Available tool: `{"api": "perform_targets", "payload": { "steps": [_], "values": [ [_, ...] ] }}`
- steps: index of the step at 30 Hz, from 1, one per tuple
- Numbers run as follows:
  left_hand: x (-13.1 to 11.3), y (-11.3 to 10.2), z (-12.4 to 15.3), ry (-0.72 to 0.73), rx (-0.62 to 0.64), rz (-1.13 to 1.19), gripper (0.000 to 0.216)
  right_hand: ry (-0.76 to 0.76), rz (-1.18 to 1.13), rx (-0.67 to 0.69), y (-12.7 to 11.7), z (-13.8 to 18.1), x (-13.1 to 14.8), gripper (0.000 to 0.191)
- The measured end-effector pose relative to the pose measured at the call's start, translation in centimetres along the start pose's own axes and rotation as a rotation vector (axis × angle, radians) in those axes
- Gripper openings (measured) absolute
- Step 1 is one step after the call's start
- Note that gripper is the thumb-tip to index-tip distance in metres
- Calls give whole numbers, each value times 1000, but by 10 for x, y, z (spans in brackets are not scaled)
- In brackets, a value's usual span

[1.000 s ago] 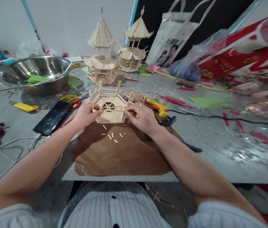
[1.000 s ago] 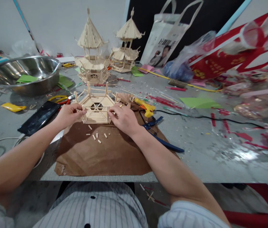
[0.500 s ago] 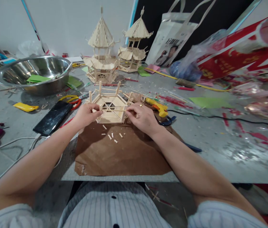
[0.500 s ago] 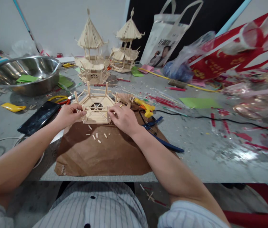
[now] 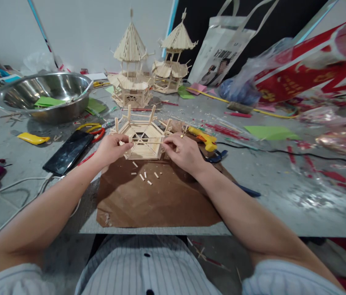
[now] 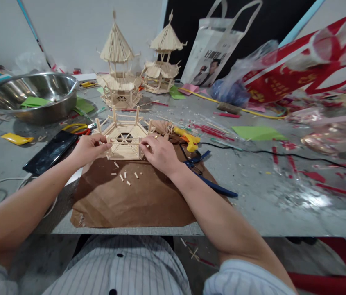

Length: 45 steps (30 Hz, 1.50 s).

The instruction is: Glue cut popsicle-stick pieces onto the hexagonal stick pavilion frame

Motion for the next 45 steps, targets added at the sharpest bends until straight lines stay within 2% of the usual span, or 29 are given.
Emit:
{"api": "perform_targets", "payload": {
  "steps": [8,18,20,24,26,29,31,34,37,42,45],
  "values": [
    [2,1,0,4,-10,-27,20,35,22,21,2,0,-2,12],
    [10,6,1,-7,3,-219,24,25,-6,1,0,0,-2,12],
    [6,-1,5,38,-72,-224,26,16,-8,-15,-4,0,-2,11],
    [-22,-27,27,229,-419,-359,26,-17,-4,-34,-13,1,7,10],
    [-42,-27,38,365,-448,-445,24,-52,4,-31,-17,1,15,10],
    [-74,-12,48,563,-336,-578,22,-110,9,-4,-19,2,32,10],
    [-86,1,47,593,-196,-642,21,-143,14,30,-18,2,41,11],
    [-88,18,39,488,44,-667,24,-187,21,69,-15,3,49,12],
    [-80,24,34,329,193,-651,22,-214,36,87,-13,5,51,16],
    [-66,30,35,218,254,-574,28,-231,38,154,-2,8,49,20],
    [-54,35,36,170,253,-516,33,-301,43,121,-3,8,53,20]
  ]
}}
Point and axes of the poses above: each hand's wrist, its own z-axis away from the middle knuckle, its own y-axis out of the palm, x = y × z, the point moved 6 cm from there along -z, towards the middle knuckle, and after that the axes turned 8 degrees about -z, right-handed, at the moved point
